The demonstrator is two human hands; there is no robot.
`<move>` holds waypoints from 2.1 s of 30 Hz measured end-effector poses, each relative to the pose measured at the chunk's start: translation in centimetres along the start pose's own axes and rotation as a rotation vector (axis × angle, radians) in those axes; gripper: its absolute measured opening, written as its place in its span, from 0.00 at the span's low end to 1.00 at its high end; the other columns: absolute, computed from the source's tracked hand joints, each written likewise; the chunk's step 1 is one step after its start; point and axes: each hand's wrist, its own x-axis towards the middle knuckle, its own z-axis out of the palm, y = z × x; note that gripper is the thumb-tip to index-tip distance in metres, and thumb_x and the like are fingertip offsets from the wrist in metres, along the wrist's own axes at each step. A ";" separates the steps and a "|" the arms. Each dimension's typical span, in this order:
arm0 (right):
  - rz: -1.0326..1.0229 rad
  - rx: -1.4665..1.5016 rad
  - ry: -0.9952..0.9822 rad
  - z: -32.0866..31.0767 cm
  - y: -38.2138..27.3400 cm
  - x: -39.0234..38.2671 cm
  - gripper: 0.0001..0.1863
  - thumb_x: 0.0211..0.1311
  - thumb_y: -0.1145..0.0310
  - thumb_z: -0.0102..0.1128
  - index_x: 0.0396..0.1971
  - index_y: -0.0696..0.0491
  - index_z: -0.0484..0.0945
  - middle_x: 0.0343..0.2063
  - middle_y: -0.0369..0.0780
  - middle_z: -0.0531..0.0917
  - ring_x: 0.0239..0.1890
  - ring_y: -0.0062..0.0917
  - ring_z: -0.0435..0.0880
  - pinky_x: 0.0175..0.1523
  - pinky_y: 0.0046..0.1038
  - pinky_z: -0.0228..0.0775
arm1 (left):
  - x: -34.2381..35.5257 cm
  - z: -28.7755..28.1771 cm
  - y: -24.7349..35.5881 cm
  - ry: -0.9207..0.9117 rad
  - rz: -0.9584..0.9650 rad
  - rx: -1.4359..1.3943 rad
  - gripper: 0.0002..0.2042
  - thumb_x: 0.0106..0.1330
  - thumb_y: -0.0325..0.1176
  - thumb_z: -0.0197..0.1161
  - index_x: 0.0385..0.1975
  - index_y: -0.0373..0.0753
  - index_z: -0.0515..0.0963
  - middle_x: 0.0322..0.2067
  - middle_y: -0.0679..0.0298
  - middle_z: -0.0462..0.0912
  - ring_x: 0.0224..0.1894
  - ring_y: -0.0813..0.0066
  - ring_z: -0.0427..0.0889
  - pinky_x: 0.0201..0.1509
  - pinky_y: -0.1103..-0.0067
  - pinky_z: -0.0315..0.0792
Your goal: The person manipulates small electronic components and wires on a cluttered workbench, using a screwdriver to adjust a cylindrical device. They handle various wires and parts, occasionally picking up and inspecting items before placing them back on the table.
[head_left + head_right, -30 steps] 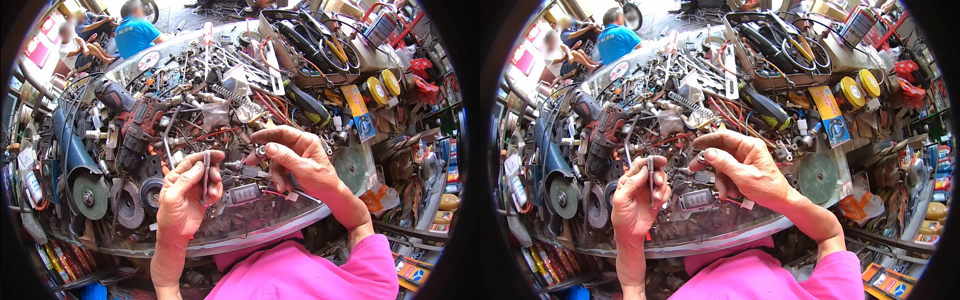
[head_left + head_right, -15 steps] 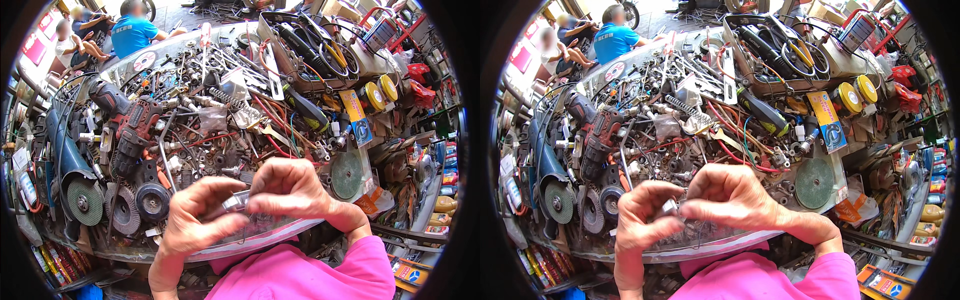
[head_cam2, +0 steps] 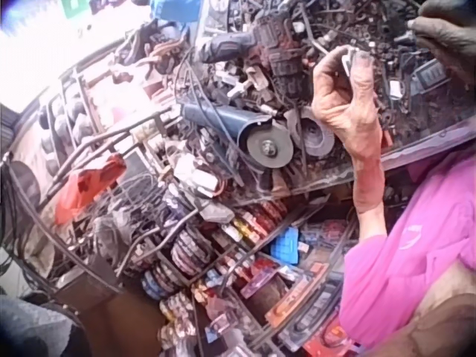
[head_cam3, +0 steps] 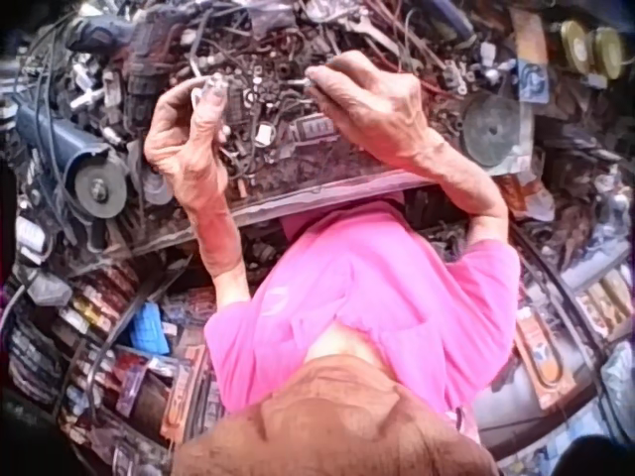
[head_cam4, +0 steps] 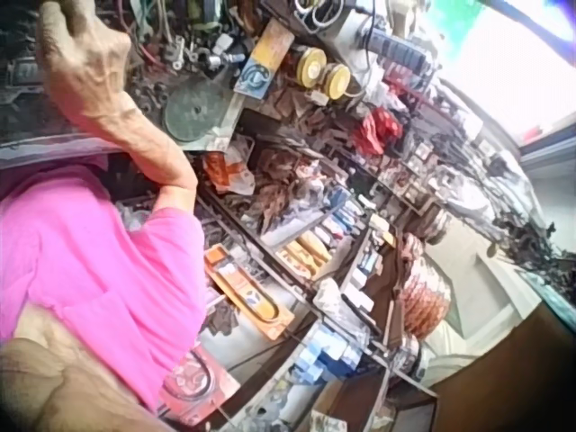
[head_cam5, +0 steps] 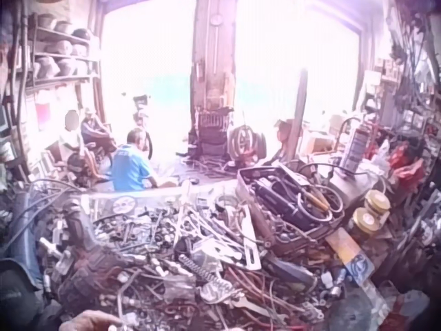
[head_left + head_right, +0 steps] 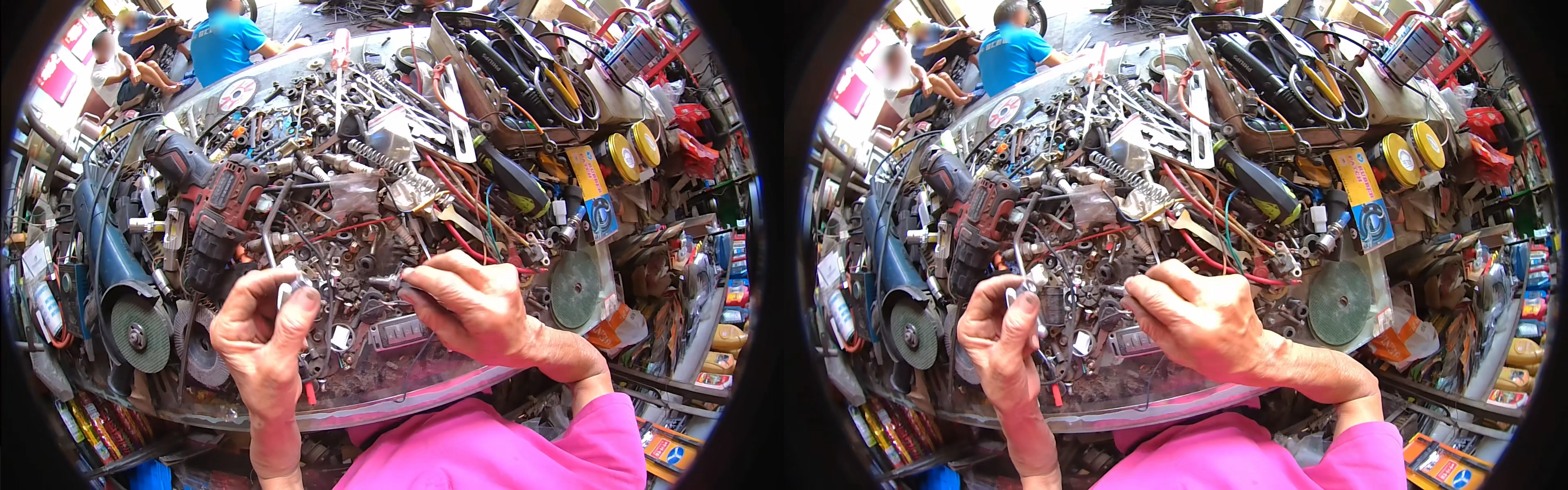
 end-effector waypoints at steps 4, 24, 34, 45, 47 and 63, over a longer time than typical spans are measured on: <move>-0.076 -0.272 -0.175 2.0 0.3 -0.4 0.18 0.57 0.67 0.70 0.47 0.54 0.79 0.36 0.39 0.78 0.20 0.28 0.79 0.21 0.29 0.71 | 0.3 -0.1 0.1 0.069 0.017 -0.019 0.11 0.61 0.25 0.70 0.42 0.33 0.79 0.26 0.71 0.79 0.20 0.91 0.68 0.23 0.91 0.59; 0.092 0.339 0.025 -0.6 -0.6 1.1 0.13 0.52 0.79 0.70 0.39 0.55 0.81 0.34 0.39 0.81 0.20 0.20 0.77 0.22 0.22 0.70 | 0.3 -1.3 1.0 -0.249 -0.271 -0.170 0.10 0.63 0.29 0.69 0.41 0.31 0.82 0.30 0.58 0.86 0.17 0.88 0.72 0.19 0.91 0.64; -0.125 0.277 0.014 0.0 -0.6 0.3 0.19 0.49 0.78 0.72 0.45 0.57 0.81 0.34 0.44 0.81 0.22 0.29 0.83 0.24 0.27 0.75 | -0.2 0.0 0.2 -0.365 -0.456 -0.229 0.11 0.61 0.26 0.72 0.42 0.32 0.82 0.27 0.69 0.82 0.22 0.88 0.74 0.23 0.90 0.63; -0.082 0.245 -0.071 -0.6 -0.5 -0.1 0.20 0.54 0.75 0.71 0.48 0.60 0.79 0.35 0.46 0.82 0.26 0.34 0.84 0.25 0.30 0.76 | -0.9 0.1 -0.5 -0.389 -0.305 -0.146 0.13 0.62 0.21 0.70 0.46 0.30 0.79 0.39 0.64 0.85 0.41 0.82 0.82 0.47 0.85 0.76; -0.029 0.296 -0.088 -1.2 -1.0 0.1 0.19 0.57 0.74 0.70 0.49 0.59 0.79 0.33 0.45 0.82 0.26 0.33 0.83 0.26 0.30 0.75 | -1.4 -0.2 -0.6 -0.415 -0.283 -0.138 0.13 0.62 0.22 0.70 0.46 0.31 0.80 0.39 0.65 0.85 0.41 0.83 0.82 0.47 0.85 0.76; 0.144 0.507 -0.033 -1.1 -0.9 0.1 0.13 0.57 0.71 0.72 0.42 0.56 0.83 0.21 0.40 0.79 0.19 0.29 0.79 0.23 0.28 0.69 | -1.4 1.1 -0.3 -0.360 -0.265 -0.093 0.13 0.57 0.20 0.74 0.41 0.29 0.80 0.31 0.64 0.85 0.30 0.84 0.81 0.31 0.88 0.75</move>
